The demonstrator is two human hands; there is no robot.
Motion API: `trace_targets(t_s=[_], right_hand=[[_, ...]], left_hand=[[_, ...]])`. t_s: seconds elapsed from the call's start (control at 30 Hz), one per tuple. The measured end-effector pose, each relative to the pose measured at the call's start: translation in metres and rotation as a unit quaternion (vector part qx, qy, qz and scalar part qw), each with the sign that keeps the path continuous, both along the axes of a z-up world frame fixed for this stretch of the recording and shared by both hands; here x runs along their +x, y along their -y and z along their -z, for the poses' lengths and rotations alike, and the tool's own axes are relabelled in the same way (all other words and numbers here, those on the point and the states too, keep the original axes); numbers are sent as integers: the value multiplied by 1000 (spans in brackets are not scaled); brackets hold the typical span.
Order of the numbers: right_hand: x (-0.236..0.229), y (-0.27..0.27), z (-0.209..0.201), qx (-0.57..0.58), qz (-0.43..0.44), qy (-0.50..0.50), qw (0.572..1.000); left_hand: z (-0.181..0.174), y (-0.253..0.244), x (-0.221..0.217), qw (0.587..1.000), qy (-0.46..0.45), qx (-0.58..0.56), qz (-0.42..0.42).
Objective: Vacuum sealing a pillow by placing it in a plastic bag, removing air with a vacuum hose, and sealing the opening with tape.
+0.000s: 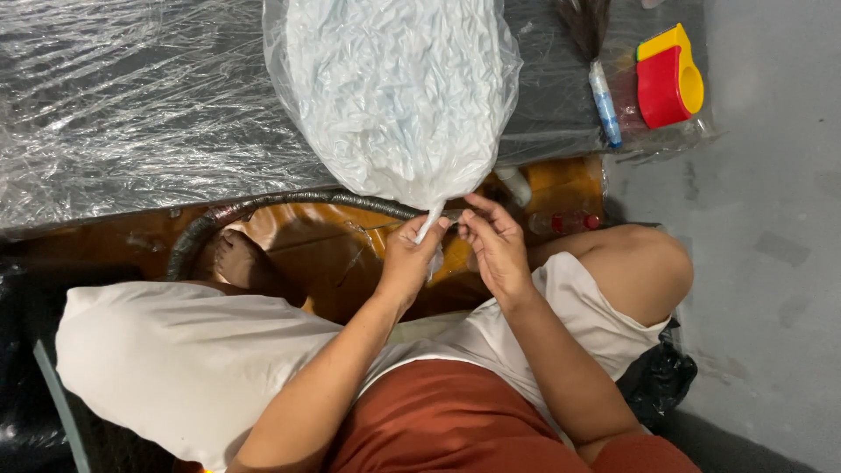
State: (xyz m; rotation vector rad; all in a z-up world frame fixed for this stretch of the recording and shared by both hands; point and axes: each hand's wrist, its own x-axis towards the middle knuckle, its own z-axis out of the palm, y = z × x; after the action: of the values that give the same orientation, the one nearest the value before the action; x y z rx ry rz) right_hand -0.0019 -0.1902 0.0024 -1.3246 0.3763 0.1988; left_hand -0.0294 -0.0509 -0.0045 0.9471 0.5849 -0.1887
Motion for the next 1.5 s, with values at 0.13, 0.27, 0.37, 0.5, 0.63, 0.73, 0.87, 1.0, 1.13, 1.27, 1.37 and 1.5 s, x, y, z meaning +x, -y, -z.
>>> trace_targets(t_s=[0.13,0.27,0.37,0.5,0.63,0.73,0.87,1.0,1.13,1.27,1.37,1.5], right_hand=[[0,-1,4,-37,-6,39,999],[-4,7,16,-157,-63,78,982],[-3,5,5,-216,-96,81,968],[-3,13,12,-230,-117,69,964],[-1,17,11,-244,-171,66,952],[1,20,14,-266,-188,77,942],[7,24,16,-318,-214,53,922],[13,7,-8,-211,-225,-47,950],[13,-7,-34,-38,-197,-206,958],[8,26,11,-356,-243,-93,898],[-7,7,-27,-431,-212,214,851],[-2,-2,-34,-418,-232,374,795]], left_hand=[[2,1,0,1000,-3,8,5],[3,1,0,1000,1,7,6],[2,-1,0,1000,4,7,6],[-1,-3,0,1000,8,8,9],[10,-3,-1,1000,21,-11,20],[4,-5,-1,999,27,-11,23],[-6,-10,-1,998,43,7,43],[-4,-8,-1,997,44,9,60],[-11,-9,-1,998,31,19,53],[4,-4,-2,994,49,80,63],[-8,-7,-3,987,61,129,68],[-2,-5,-2,986,73,136,71]])
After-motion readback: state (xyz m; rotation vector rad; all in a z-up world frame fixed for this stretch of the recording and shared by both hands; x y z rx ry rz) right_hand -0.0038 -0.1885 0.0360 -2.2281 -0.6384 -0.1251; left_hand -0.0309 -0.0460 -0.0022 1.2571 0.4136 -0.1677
